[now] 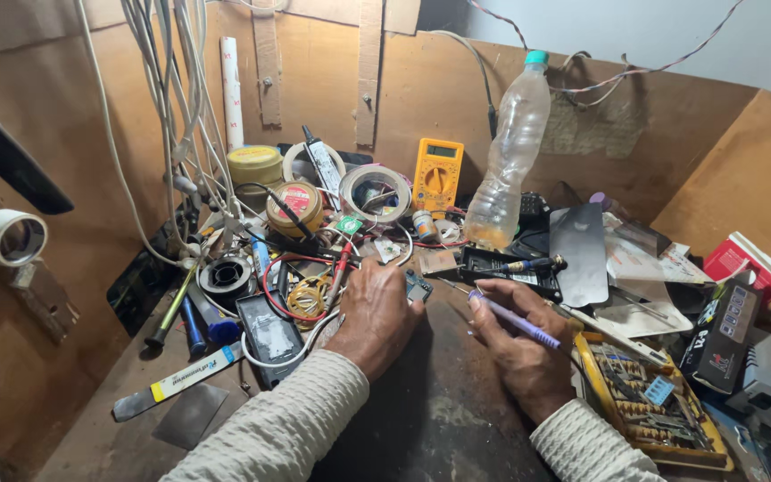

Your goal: The person works on a small circuit board at a cluttered workbench, holding and repositioning the board, touching its components, and probing it with multimeter test leads. They then pick up a soldering iron and work on the board's components, setting the iron down near the end.

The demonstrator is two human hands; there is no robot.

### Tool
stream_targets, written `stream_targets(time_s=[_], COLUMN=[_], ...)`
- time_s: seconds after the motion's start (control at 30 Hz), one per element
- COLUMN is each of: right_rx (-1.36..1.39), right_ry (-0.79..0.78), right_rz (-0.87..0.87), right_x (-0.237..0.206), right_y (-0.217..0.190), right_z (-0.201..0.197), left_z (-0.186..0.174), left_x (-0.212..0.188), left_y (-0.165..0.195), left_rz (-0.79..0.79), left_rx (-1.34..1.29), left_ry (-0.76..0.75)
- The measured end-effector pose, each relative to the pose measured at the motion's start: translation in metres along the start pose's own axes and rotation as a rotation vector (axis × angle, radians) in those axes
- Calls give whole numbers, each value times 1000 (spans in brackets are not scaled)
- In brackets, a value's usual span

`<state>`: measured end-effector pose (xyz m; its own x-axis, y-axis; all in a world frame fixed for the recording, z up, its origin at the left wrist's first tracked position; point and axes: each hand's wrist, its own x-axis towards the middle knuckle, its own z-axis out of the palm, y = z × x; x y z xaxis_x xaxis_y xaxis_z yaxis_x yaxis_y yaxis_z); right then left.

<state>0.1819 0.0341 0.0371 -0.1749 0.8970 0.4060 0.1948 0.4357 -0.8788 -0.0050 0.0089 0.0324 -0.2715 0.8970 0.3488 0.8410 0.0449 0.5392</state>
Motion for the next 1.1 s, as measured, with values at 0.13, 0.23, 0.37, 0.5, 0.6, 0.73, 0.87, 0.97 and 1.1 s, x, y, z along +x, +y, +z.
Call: stream_targets(time_s=[0.13,0.23,0.37,0.5,0.6,0.73,0.87,0.97,1.1], right_rx=[61,76,178,155,142,83,26,-15,-74], right_ry=[-60,-59,-56,-52,-83,-82,-90,-83,-72], right_rz=[70,185,221,157,104,98,61,34,-5], right_x=[10,18,22,22,22,22,22,21,20], right_y=[0,-4,-5,2,7,10,9,8,4], right_z=[-2,1,10,14,13,13,14,15,16], left_z=[2,0,-2,-2,-2,-3,-4,-5,-7], left_x=[2,2,5,7,7,8,8,9,9], left_y=[3,2,2,3,4,4,5,5,4], left_rz=[-37,-40,-55,-47,-74,-92,-88,-101,-100], left_rx=[29,19,41,26,43,25,30,34,45], left_ry=[19,9,-35,3,-34,-45,-50,-51,-92])
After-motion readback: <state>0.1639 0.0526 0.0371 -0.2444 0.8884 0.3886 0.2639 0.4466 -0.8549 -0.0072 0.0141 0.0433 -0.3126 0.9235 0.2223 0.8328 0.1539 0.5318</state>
